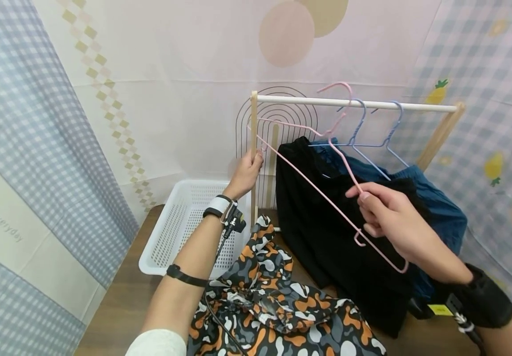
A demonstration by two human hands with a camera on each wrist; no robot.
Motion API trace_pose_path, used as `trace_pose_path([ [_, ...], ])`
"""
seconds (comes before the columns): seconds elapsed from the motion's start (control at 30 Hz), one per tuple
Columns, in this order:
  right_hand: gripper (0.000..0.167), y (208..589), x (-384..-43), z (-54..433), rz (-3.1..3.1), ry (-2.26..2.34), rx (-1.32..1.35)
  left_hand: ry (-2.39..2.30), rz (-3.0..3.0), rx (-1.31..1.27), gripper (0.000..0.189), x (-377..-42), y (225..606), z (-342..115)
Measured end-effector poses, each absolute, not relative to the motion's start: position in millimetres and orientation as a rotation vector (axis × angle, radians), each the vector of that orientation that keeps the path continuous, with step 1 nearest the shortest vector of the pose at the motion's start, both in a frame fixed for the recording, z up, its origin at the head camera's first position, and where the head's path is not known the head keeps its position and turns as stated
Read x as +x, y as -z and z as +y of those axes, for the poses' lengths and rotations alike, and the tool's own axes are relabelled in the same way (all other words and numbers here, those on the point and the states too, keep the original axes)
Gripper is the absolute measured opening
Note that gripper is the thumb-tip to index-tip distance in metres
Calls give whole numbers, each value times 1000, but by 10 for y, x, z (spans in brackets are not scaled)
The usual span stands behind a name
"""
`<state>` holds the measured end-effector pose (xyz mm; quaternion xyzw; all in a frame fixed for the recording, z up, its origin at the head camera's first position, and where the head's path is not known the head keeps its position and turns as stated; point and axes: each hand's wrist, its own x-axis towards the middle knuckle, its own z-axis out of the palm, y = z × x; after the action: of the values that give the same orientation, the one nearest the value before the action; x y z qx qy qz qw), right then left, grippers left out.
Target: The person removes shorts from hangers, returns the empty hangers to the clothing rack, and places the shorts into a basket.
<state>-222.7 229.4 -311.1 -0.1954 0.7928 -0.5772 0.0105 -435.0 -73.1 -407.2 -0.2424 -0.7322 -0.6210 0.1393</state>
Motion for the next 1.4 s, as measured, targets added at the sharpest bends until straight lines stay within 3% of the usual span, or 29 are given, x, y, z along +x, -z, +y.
trace_pose_path([
  [0.33,28,2860,-2474,1860,2147,1922,-530,1767,-2126,-704,22,-4352,4022,-713],
  [0.77,21,2753,-2547,1350,1955,1971,-444,1779,-2117,-704,25,-4364,4004,-733],
  [1.13,18,2594,-2537,1380,1836,2036,-336,1779,-2141,-680,22,-4332,3990,-714],
  [1.4,28,2519,-2654,1476,1846,1983,-237,1699,-2207,-632,23,-4275,3913,-731],
])
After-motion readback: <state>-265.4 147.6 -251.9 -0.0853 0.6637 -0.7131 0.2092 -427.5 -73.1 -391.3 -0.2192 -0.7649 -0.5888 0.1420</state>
